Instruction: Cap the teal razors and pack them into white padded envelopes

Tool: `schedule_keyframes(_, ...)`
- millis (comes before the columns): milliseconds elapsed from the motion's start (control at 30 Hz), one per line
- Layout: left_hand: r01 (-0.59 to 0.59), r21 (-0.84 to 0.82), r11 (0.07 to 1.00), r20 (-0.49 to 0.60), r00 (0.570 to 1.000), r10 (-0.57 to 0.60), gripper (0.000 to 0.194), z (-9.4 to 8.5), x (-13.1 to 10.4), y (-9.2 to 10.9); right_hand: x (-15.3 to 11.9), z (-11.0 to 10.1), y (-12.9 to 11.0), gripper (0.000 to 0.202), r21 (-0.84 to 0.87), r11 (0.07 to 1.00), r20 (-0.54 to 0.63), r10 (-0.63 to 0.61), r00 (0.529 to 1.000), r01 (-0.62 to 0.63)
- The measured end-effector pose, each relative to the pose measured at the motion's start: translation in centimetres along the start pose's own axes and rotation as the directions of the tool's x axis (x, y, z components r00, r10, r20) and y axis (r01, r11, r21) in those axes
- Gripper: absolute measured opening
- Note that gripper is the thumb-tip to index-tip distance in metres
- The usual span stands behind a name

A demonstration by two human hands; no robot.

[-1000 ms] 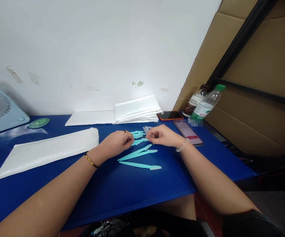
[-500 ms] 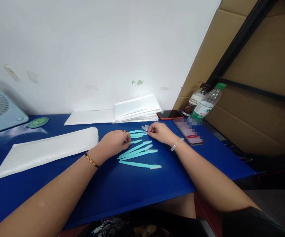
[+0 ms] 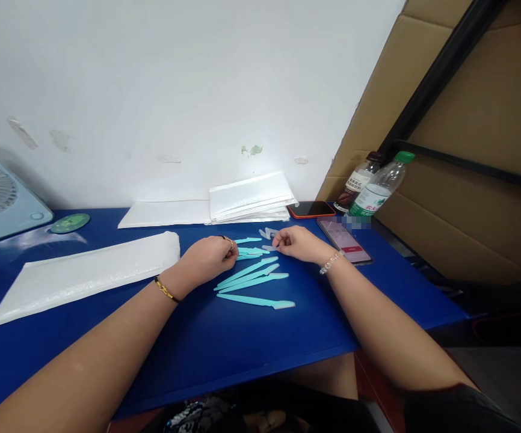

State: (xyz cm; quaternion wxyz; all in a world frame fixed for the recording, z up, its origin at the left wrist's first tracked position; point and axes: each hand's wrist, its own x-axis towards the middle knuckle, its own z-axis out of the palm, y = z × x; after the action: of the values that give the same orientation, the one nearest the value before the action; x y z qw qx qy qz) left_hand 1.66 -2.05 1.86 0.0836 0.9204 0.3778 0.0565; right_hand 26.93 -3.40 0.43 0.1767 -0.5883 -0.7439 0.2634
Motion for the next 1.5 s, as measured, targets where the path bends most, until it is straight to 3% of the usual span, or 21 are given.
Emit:
schedule_keyframes(200,-0.003,0.017,1.000,-0.017,1.000,0.003,0.018,0.3,0.1,0.0,0.4,0.8,0.5,0.009,-0.111,0.989,-0.129,-0.117,0.985,0.102)
schedule_keyframes(333,-0.030,-0.010,0.999,-0.090,0.996,0.029,0.017,1.5,0.4,-0.6,0.7,1.0,0.5,0.005,-0.134,0.990,-0.158,-0.067,0.985,0.045)
schedule_keyframes(467,-0.037,-0.036,0.999,-0.130,0.991,0.032,0.017,2.3,0.7,-1.1,0.3,0.3,0.2,0.004,-0.076,0.997,-0.109,-0.015,0.994,0.007)
schedule_keyframes(633,-0.050,-0.087,0.995,-0.130,0.991,0.038,0.016,2.3,0.8,-1.1,-0.2,-0.2,-0.6,0.004,-0.042,0.996,-0.061,-0.079,0.995,0.077)
schedule_keyframes(967,-0.058,-0.185,0.981,-0.125,0.992,0.035,0.017,2.2,0.7,-1.3,-0.4,0.5,-1.5,0.003,-0.104,0.981,-0.071,-0.172,0.983,0.164)
schedule_keyframes(1133,-0.042,-0.249,0.968,-0.152,0.988,0.004,0.019,1.4,0.5,-0.9,-0.7,0.0,-1.9,0.004,-0.050,0.985,-0.079,-0.171,0.982,0.168)
schedule_keyframes(1300,-0.049,-0.305,0.951,-0.074,0.997,0.028,0.021,1.0,0.3,0.4,-0.9,0.1,-1.9,0.009,0.110,0.976,0.055,-0.194,0.979,0.188)
schedule_keyframes(1400,-0.071,-0.283,0.957,-0.007,0.997,0.072,0.021,1.1,0.2,0.7,-0.8,0.0,-1.3,0.012,0.120,0.976,0.131,-0.196,0.972,0.180)
schedule_keyframes(1433,-0.073,-0.264,0.962,-0.023,0.997,0.069,0.021,1.2,0.3,0.5,-0.6,0.0,-1.0,0.013,0.097,0.980,0.098,-0.185,0.978,0.175)
schedule_keyframes(1500,-0.062,-0.191,0.980,-0.112,0.993,0.041,0.023,1.5,0.4,-0.2,-0.1,0.1,-0.4,0.013,0.009,0.986,-0.077,-0.168,0.983,0.169)
